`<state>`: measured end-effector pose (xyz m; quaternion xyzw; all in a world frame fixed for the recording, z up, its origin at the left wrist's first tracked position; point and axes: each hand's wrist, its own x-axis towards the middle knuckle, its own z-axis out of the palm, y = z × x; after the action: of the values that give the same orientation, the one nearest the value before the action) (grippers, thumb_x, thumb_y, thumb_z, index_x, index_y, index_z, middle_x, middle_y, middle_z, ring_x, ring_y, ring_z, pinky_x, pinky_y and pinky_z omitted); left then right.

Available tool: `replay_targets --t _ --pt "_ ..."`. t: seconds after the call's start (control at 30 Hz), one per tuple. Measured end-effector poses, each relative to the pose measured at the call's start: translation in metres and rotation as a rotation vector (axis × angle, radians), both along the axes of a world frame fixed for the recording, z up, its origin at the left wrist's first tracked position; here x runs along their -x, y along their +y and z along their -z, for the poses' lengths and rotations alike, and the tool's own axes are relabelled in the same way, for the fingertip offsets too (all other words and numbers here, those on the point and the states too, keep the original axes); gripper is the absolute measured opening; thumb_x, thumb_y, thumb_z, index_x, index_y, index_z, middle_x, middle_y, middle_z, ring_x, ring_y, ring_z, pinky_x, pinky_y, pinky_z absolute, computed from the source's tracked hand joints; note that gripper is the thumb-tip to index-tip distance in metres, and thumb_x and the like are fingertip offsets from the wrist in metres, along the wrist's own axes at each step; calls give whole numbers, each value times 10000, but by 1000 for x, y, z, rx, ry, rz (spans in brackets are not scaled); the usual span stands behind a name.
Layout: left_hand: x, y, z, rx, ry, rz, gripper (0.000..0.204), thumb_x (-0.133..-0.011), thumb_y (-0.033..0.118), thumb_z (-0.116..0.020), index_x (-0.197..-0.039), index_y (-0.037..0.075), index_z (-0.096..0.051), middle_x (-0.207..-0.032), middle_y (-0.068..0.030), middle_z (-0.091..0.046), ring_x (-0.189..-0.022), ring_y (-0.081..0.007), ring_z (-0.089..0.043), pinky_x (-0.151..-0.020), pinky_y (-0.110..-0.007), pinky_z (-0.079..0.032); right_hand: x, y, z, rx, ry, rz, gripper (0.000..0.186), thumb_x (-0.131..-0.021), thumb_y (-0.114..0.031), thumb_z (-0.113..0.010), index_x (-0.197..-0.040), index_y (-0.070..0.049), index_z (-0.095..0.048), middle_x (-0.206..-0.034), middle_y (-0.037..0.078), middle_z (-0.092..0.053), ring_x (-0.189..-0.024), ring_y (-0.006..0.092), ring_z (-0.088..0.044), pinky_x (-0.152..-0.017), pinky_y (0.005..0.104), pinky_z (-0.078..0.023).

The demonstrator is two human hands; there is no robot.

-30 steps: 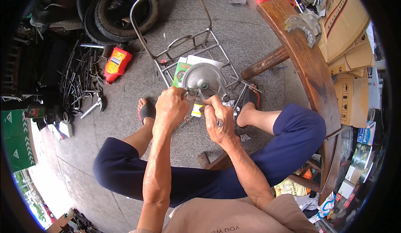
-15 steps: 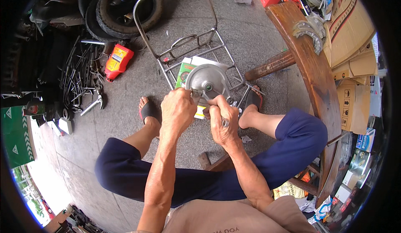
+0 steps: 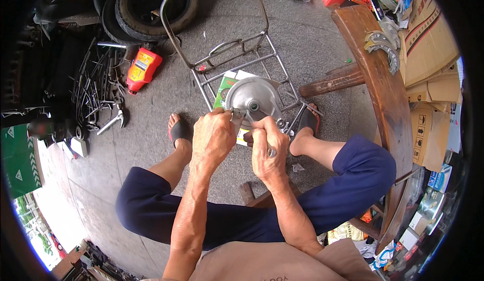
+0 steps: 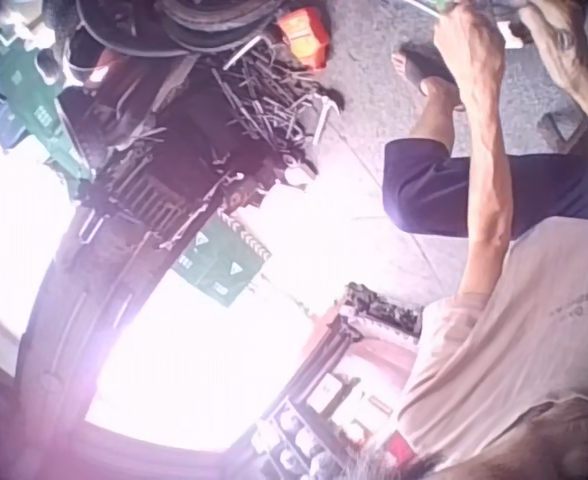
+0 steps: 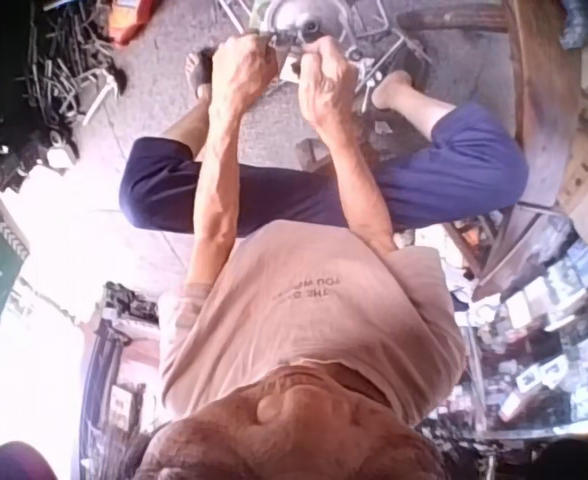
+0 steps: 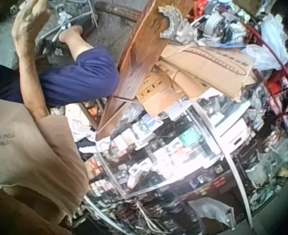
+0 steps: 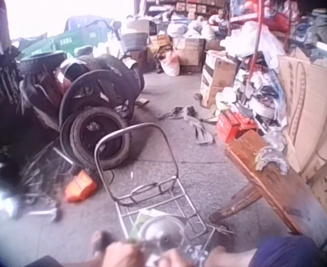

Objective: The person sits on the floor in a workshop and uses a wrench to tighten a bolt on a silver mechanical component. They rotate the part to access different angles and continue tightening the bolt until the end of the clip.

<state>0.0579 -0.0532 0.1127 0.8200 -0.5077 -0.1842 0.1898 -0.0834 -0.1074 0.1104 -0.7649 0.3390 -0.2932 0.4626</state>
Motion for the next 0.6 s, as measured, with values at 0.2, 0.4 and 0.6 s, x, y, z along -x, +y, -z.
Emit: replay_targets --t 0.2,0.4,0.6 --pt "2 6 6 104 -13 -3 129 -797 81 -612 -885 -3 -655 -798 -155 -632 -673 -360 -654 -612 -447 -526 -1 0 4 77 72 0 224 -944 -87 -439 -899 89 -570 -730 163 -651 -621 246 -688 -586 308 -573" --pt "4 18 17 215 89 -88 231 -781 85 -657 -985 -17 -690 -815 -171 -654 -661 -352 -663 -590 -410 -530 -7 6 0 -210 -20 114 243 -963 -113 -438 -934 94 -563 -722 165 -663 -629 217 -687 -591 302 -576" --pt "7 16 19 330 260 -218 278 -897 208 -642 -913 -67 -681 -785 -242 -659 -650 -381 -663 -583 -400 -518 -4 5 1 -255 -12 118 221 -968 -100 -428 -911 83 -539 -683 146 -624 -624 202 -681 -582 310 -572"
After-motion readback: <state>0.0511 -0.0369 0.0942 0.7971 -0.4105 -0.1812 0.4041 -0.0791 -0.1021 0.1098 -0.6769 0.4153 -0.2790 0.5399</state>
